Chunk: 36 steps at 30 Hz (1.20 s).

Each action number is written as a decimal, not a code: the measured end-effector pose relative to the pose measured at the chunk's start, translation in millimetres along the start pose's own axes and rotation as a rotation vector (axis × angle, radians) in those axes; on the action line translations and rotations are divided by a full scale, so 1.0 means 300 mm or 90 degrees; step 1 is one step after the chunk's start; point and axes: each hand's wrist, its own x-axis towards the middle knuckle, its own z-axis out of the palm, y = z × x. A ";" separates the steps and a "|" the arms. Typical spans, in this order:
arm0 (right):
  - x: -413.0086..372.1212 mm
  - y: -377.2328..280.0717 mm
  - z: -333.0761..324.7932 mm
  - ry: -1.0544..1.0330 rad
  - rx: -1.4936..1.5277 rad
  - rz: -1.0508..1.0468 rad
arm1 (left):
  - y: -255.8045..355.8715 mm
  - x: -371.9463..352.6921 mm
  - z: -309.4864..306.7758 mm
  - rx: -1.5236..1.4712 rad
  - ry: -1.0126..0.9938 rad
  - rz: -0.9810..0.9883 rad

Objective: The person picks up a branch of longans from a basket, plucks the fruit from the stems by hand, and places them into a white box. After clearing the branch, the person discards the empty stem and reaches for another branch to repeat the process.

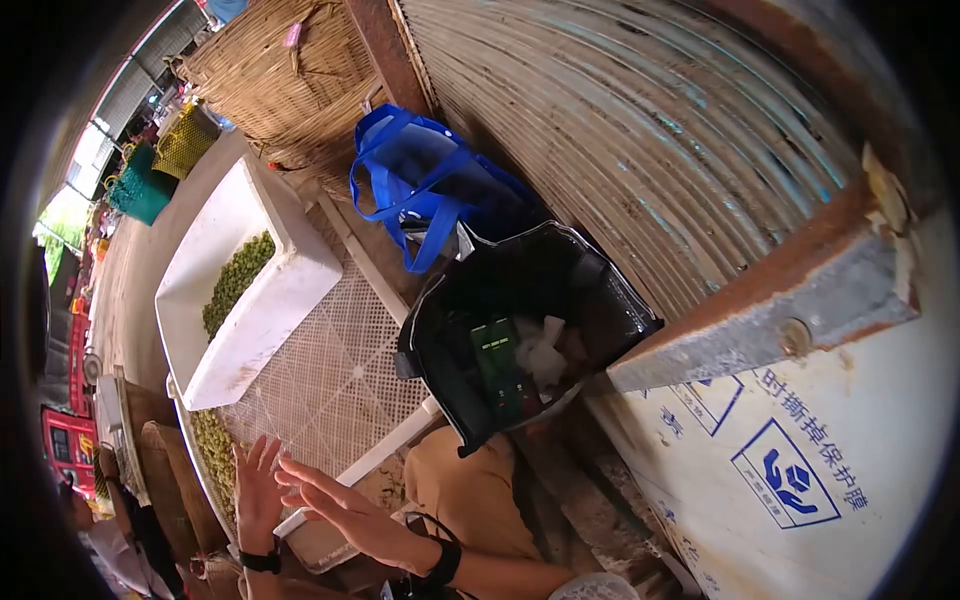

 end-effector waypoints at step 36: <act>0.029 0.060 -0.009 0.022 -0.054 0.035 | -0.064 -0.023 0.005 -0.126 0.014 0.026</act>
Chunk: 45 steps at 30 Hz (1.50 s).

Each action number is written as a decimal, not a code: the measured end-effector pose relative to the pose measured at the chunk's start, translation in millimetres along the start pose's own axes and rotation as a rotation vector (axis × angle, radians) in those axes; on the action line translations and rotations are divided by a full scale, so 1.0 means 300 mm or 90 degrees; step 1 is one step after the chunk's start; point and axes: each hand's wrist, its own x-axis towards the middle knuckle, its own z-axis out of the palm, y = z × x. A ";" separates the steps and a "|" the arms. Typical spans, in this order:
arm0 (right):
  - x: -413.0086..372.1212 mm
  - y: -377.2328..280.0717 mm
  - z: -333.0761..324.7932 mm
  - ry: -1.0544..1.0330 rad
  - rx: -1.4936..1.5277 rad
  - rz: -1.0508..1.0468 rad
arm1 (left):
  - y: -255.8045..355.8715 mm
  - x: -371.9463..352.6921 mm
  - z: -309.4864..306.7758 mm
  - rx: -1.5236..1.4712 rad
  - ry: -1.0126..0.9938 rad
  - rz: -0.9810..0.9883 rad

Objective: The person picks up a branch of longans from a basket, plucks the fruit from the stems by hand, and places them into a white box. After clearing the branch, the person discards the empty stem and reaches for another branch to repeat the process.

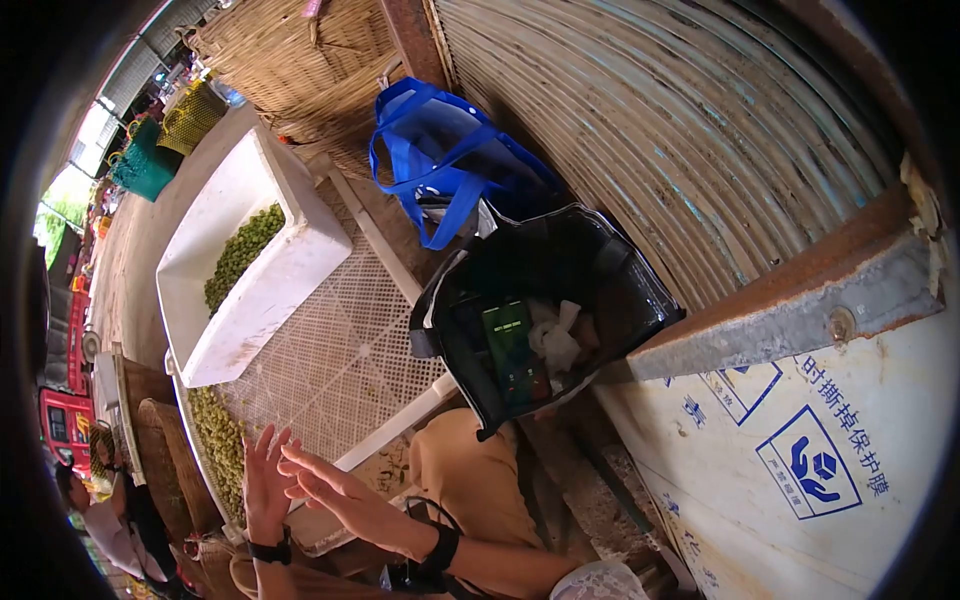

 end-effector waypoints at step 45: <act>0.228 0.317 0.200 0.134 -0.399 0.258 | -0.288 -1.155 -1.522 -0.124 0.836 -0.092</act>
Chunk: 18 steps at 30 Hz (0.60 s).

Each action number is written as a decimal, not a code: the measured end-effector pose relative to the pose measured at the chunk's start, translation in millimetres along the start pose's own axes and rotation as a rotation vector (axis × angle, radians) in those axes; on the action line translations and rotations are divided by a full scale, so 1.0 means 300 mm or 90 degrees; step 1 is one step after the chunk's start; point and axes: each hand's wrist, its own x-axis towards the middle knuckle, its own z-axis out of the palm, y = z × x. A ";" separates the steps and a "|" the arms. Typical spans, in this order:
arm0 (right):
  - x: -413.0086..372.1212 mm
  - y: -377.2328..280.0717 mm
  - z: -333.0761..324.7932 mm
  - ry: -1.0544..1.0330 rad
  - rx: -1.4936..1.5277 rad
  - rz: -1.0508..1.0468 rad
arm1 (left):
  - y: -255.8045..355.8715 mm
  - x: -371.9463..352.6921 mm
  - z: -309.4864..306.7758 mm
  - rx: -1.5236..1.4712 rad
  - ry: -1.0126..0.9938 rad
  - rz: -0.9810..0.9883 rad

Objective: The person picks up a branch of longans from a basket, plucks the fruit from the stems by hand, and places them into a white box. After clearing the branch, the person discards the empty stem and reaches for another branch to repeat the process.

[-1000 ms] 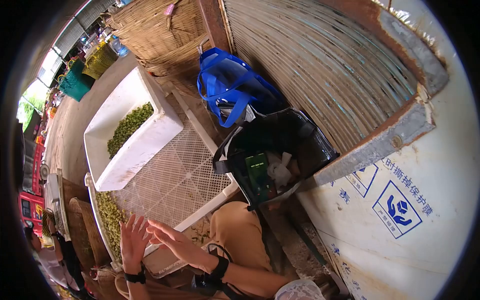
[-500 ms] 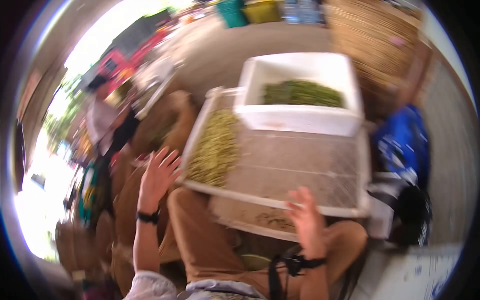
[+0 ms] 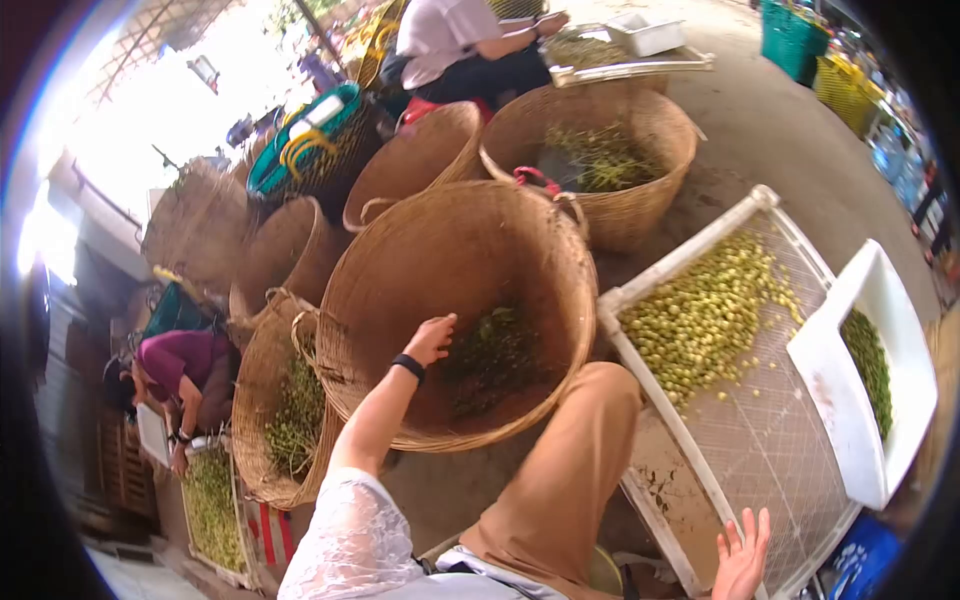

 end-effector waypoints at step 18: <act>0.200 -0.035 0.430 0.026 -0.168 0.171 | -0.628 0.449 0.558 0.674 0.041 0.676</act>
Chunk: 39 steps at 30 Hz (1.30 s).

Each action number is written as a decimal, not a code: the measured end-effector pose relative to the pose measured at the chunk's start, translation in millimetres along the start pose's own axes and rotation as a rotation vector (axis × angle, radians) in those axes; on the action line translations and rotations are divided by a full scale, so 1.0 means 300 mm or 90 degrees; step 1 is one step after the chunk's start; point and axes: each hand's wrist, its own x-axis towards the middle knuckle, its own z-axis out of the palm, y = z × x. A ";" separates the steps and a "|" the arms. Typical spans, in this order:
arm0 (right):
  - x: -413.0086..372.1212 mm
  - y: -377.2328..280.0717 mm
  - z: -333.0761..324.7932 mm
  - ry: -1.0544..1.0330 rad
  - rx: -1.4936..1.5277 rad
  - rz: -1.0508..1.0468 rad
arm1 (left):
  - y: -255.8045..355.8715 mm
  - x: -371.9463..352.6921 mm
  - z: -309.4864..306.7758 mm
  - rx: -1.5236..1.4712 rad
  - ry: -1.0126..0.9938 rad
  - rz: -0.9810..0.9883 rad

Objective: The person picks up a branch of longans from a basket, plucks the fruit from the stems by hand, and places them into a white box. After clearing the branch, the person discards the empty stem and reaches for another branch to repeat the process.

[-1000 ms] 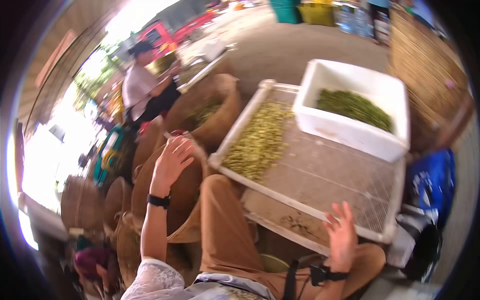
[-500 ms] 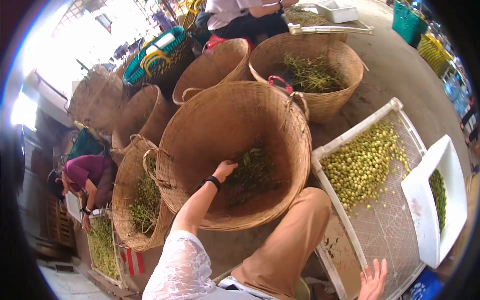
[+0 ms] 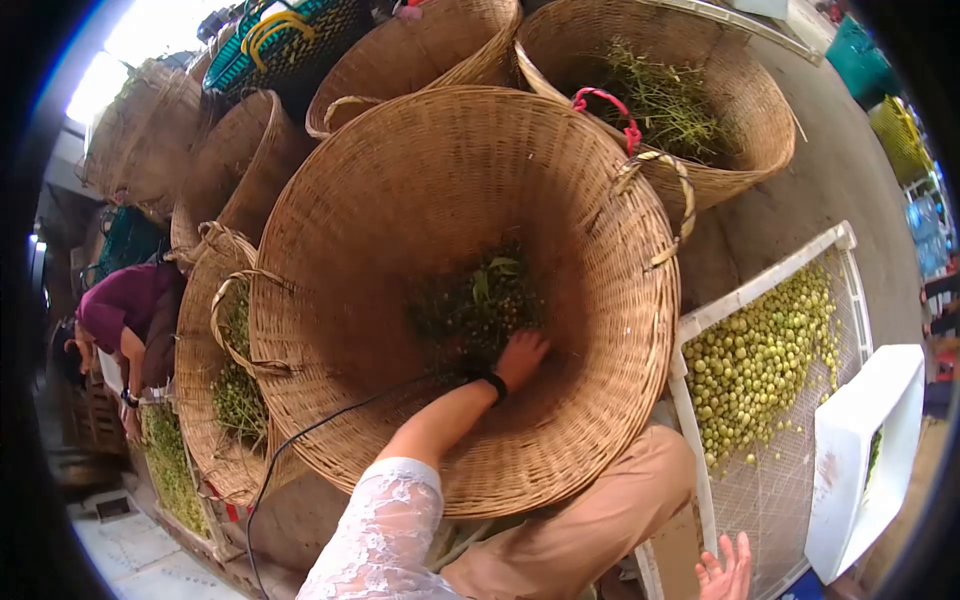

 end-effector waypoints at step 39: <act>0.036 0.048 0.052 0.028 -0.086 0.091 | -0.326 0.096 -0.161 -0.456 -0.020 -0.444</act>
